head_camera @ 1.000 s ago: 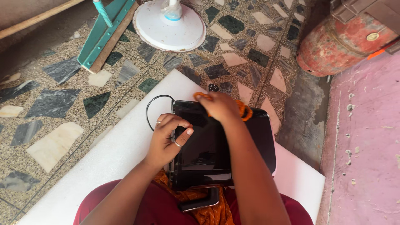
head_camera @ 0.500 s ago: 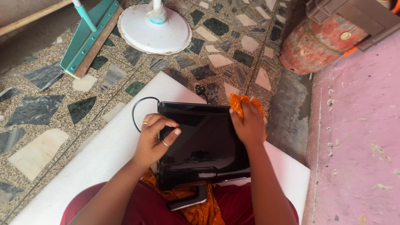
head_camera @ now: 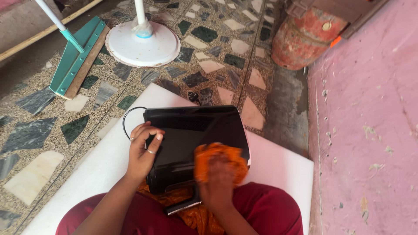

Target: The person wipes the exterior of a small black air fryer using an orange cloth. They rotate the appliance to clean multiple sides, including the front, top, and back, while sitting on the floor.

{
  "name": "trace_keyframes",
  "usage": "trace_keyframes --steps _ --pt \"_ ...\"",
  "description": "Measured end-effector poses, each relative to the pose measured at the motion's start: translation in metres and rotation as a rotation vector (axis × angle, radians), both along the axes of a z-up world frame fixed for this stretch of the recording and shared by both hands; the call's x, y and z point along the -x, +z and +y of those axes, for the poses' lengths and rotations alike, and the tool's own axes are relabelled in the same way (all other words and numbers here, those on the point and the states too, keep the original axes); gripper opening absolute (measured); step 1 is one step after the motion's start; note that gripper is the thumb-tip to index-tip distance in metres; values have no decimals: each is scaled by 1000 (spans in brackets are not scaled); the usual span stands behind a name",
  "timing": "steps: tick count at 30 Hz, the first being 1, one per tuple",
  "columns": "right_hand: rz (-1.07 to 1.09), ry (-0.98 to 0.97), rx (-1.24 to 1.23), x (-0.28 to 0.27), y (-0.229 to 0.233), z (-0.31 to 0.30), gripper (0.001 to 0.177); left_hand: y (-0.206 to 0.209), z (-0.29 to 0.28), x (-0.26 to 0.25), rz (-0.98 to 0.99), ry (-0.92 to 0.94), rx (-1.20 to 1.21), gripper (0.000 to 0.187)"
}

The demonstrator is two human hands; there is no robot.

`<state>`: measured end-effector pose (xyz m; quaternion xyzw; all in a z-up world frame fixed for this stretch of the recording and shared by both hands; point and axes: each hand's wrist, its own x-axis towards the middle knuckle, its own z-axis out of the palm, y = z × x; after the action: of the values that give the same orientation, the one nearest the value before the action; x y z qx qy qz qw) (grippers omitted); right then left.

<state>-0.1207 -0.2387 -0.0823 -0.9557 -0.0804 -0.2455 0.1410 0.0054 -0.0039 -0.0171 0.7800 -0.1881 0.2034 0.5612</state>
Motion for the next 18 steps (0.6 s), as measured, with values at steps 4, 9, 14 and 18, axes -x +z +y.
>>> trace_keyframes --steps 4,9,14,18 --pt "70 269 215 -1 7 43 65 -2 -1 -1 121 16 77 25" --pt "-149 548 250 -8 37 77 47 0 9 0 128 -67 105 25" --pt "-249 1012 828 -43 -16 14 50 -10 14 -8 -23 -70 -25 15" --pt "-157 1216 1052 -58 -52 -88 41 -9 12 -9 -23 -44 -37 14"
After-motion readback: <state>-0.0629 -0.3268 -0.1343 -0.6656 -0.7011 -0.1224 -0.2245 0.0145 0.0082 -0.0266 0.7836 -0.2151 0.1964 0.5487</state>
